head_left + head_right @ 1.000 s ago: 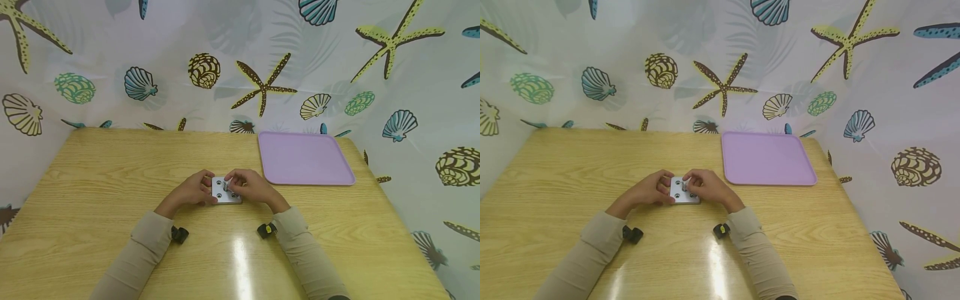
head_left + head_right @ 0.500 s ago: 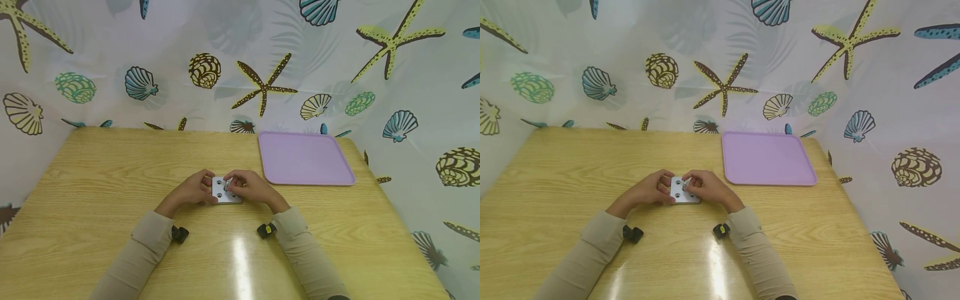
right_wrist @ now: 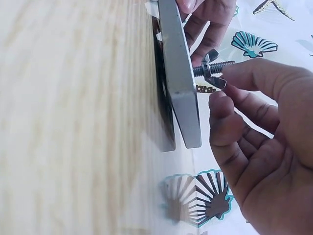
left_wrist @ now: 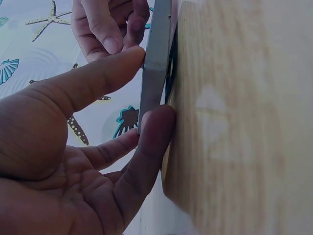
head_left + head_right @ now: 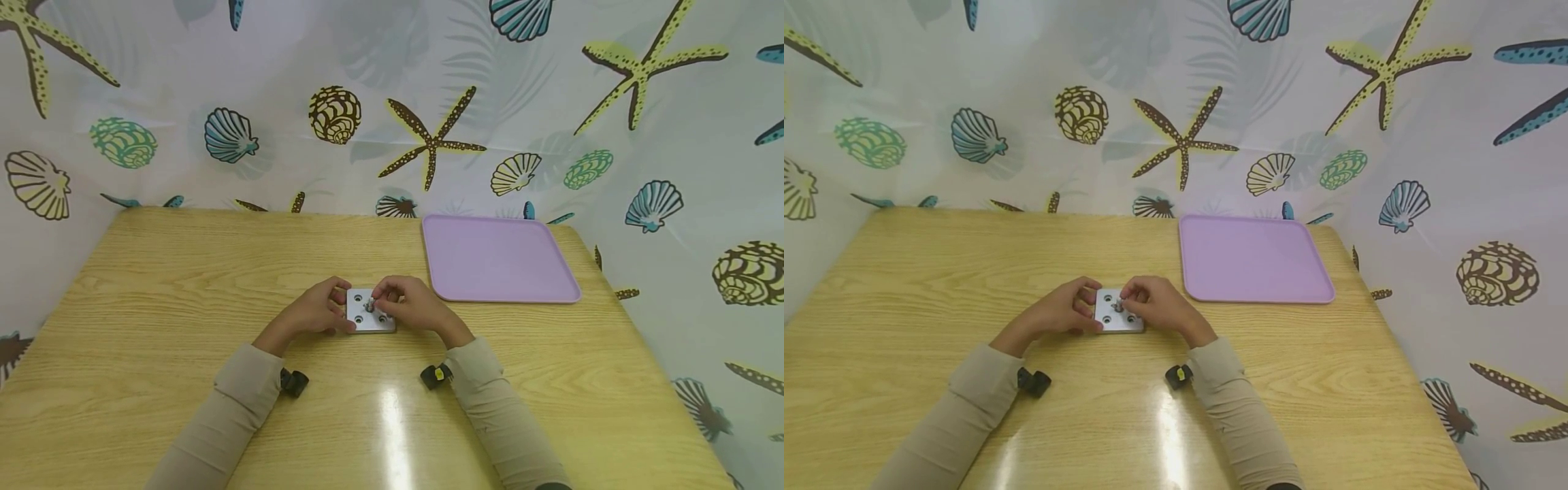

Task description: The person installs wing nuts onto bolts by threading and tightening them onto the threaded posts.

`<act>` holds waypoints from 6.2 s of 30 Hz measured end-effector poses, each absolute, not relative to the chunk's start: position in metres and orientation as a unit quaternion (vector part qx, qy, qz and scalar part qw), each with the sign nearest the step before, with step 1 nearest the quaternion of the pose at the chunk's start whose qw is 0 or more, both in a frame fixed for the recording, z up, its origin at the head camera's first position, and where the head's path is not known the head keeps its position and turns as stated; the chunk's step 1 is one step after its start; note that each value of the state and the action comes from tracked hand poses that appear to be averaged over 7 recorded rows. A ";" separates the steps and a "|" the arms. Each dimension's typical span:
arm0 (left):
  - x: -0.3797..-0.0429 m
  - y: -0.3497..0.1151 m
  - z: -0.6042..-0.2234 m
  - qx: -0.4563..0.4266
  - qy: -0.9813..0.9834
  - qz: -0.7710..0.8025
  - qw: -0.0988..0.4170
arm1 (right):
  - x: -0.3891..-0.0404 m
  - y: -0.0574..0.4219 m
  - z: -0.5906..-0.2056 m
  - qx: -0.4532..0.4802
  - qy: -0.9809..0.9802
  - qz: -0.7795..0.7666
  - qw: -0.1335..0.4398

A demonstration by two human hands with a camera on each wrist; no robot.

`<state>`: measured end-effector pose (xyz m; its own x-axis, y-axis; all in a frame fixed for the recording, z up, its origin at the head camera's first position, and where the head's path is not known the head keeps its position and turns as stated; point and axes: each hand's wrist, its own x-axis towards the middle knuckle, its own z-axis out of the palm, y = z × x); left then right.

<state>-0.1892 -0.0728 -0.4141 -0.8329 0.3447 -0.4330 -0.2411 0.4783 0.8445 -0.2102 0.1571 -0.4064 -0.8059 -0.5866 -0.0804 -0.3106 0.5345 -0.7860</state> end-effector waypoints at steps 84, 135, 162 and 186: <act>-0.193 -0.070 -0.410 0.031 0.815 0.503 0.287 | -0.215 0.159 -0.397 -0.245 0.857 -0.410 0.192; -0.192 -0.077 -0.413 0.042 0.815 0.500 0.290 | -0.211 0.152 -0.405 -0.262 0.851 -0.412 0.196; -0.191 -0.077 -0.412 0.042 0.815 0.501 0.288 | -0.209 0.152 -0.405 -0.252 0.859 -0.402 0.194; -0.192 -0.076 -0.414 0.042 0.816 0.501 0.286 | -0.209 0.151 -0.403 -0.245 0.863 -0.406 0.174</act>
<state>-0.1921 -0.0764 -0.4142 -0.8328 0.3557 -0.4242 -0.2178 0.4939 0.8418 -0.2092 0.1515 -0.4032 -0.8192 -0.5645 -0.1017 -0.2817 0.5505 -0.7858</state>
